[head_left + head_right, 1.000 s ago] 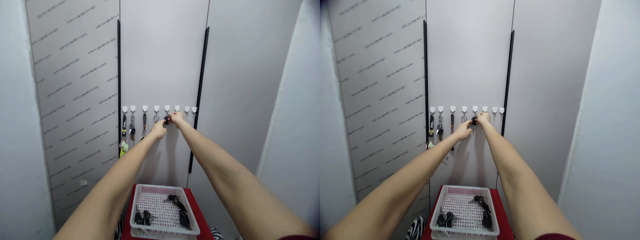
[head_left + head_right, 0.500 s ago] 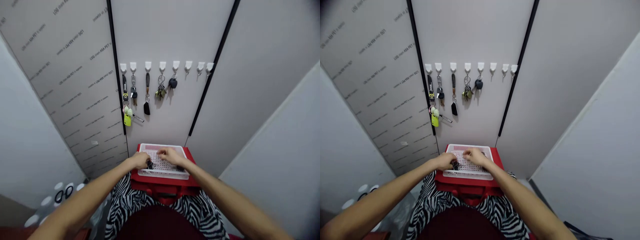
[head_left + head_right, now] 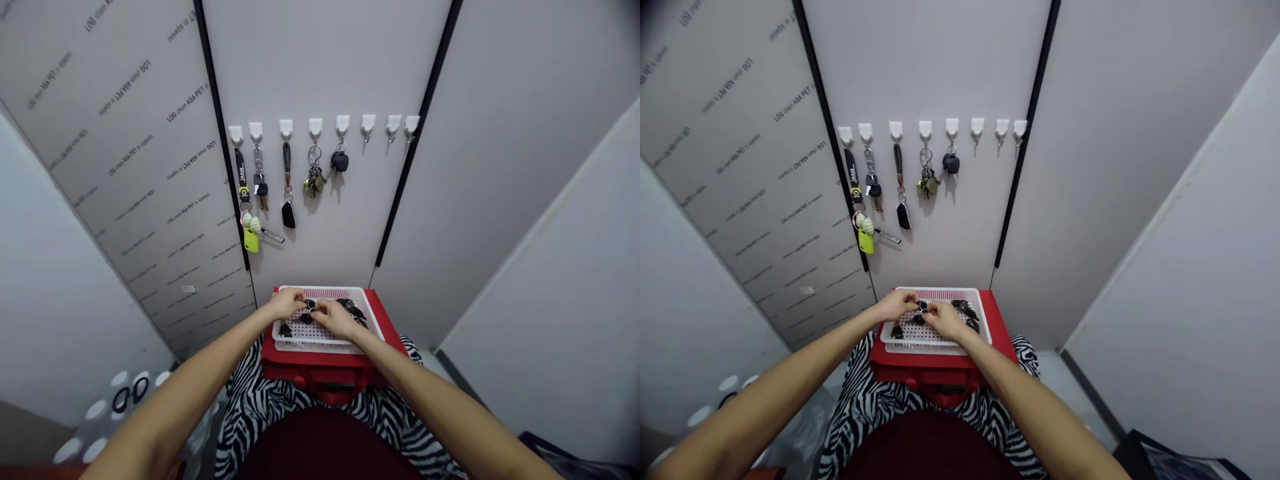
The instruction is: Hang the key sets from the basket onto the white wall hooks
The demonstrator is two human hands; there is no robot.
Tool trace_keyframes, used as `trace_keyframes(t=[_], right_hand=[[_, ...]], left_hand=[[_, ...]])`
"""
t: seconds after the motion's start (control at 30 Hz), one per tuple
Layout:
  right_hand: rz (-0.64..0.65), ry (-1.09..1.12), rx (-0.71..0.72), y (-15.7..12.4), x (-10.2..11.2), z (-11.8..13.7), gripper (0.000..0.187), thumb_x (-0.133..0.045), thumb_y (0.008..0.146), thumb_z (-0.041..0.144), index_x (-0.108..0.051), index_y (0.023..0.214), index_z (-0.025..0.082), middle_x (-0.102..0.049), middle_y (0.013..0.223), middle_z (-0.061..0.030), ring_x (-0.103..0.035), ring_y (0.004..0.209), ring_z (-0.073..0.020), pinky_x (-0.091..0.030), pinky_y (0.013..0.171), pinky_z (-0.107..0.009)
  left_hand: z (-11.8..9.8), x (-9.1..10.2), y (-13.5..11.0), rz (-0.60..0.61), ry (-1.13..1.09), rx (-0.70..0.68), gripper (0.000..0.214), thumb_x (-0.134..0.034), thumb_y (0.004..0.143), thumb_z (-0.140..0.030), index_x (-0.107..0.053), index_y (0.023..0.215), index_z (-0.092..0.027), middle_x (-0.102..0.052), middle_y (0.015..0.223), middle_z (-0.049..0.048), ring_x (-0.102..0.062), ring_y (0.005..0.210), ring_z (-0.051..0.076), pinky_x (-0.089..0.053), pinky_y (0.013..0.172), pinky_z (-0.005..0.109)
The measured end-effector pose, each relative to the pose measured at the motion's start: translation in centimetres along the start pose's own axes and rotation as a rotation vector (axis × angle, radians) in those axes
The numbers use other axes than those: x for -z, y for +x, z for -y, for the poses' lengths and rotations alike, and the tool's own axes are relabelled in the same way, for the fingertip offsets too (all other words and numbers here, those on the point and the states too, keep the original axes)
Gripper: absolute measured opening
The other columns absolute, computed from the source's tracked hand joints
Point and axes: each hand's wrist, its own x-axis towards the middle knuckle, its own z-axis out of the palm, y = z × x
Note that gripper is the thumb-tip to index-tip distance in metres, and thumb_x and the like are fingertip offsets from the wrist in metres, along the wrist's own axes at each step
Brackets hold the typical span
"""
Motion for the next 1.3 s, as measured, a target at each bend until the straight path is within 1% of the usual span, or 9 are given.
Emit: trace_keyframes(t=[0.2,0.5,0.7,0.8,0.9,1.03,1.1,1.2,1.3], right_hand=[[-0.153,0.226,0.085,-0.1,0.6,0.3,0.02,-0.039,0.066,0.024,-0.052,0.078,0.014,-0.055,0.07,-0.0018,-0.048,0.065,-0.0115,-0.036,0.06,-0.022],[-0.444,0.299,-0.026,0.2,1.2,0.1,0.02,-0.045,0.061,0.026,-0.052,0.075,0.014,-0.055,0.071,-0.0036,-0.049,0.066,-0.0125,-0.037,0.065,-0.025],[-0.387,0.563,-0.128,0.6,1.0,-0.4,0.014,-0.043,0.059,0.026,-0.048,0.066,0.015,-0.05,0.056,0.0005,-0.045,0.049,-0.0091,-0.038,0.05,-0.022],[-0.361,0.566,-0.123,0.4,0.9,-0.2,0.014,-0.046,0.057,0.028,-0.049,0.062,0.015,-0.05,0.054,0.0007,-0.044,0.048,-0.0087,-0.037,0.049,-0.021],[-0.355,0.586,-0.101,0.3,1.2,0.2,0.015,-0.049,0.055,0.027,-0.05,0.063,0.015,-0.051,0.056,0.0008,-0.044,0.049,-0.0082,-0.036,0.048,-0.02],[-0.397,0.661,-0.137,0.7,2.6,0.8,0.016,-0.048,0.055,0.024,-0.048,0.069,0.015,-0.047,0.05,0.0042,-0.041,0.044,-0.0063,-0.034,0.046,-0.019],[-0.354,0.645,-0.146,0.9,3.4,1.0,0.018,-0.047,0.055,0.023,-0.049,0.071,0.015,-0.045,0.047,0.0052,-0.04,0.043,-0.0061,-0.034,0.046,-0.019],[-0.194,0.478,-0.153,0.8,3.5,0.6,0.016,-0.046,0.056,0.021,-0.052,0.07,0.014,-0.049,0.051,0.0034,-0.041,0.045,-0.0062,-0.034,0.047,-0.019],[0.022,0.218,-0.131,0.3,2.3,-0.4,0.017,-0.048,0.053,0.016,-0.055,0.069,0.013,-0.052,0.054,0.0017,-0.043,0.048,-0.0074,-0.033,0.048,-0.019]], left_hand=[[-1.3,-0.1,0.6,-0.014,-0.184,-0.081,0.009,-0.041,0.061,-0.017,-0.048,0.066,-0.014,-0.049,0.053,-0.0039,-0.044,0.05,0.007,-0.033,0.049,0.016],[-3.0,-0.6,1.0,-0.224,-0.243,-0.113,0.005,-0.04,0.062,-0.015,-0.045,0.064,-0.014,-0.048,0.055,-0.0036,-0.044,0.054,0.007,-0.036,0.054,0.018],[-2.8,-1.3,1.6,-0.18,-0.45,-0.054,0.009,-0.041,0.062,-0.009,-0.046,0.069,-0.013,-0.051,0.062,-0.0021,-0.046,0.058,0.006,-0.038,0.057,0.018],[-2.5,-1.9,1.5,-0.067,-0.627,0.001,0.022,-0.044,0.061,-0.008,-0.045,0.082,-0.013,-0.052,0.07,0.0003,-0.047,0.06,0.005,-0.038,0.057,0.018],[-2.1,-2.1,1.3,0.026,-0.69,-0.003,0.031,-0.046,0.057,-0.007,-0.045,0.088,-0.012,-0.051,0.063,-0.0021,-0.045,0.055,0.005,-0.037,0.055,0.017],[-1.5,-2.0,1.3,0.143,-0.479,-0.095,0.012,-0.047,0.055,-0.009,-0.052,0.066,-0.011,-0.047,0.053,-0.0038,-0.042,0.051,0.005,-0.035,0.054,0.017],[-1.1,-2.0,1.3,0.162,-0.363,-0.108,0.009,-0.045,0.057,-0.012,-0.053,0.06,-0.011,-0.048,0.052,-0.0031,-0.042,0.051,0.006,-0.035,0.053,0.017],[-0.7,-2.2,1.1,0.146,-0.229,-0.084,0.015,-0.044,0.056,-0.011,-0.054,0.067,-0.012,-0.05,0.056,-0.0025,-0.043,0.053,0.007,-0.035,0.052,0.017],[-0.3,-2.5,0.5,0.185,-0.058,-0.034,0.021,-0.046,0.052,-0.01,-0.055,0.071,-0.013,-0.053,0.058,-0.0021,-0.045,0.053,0.008,-0.034,0.05,0.017]])
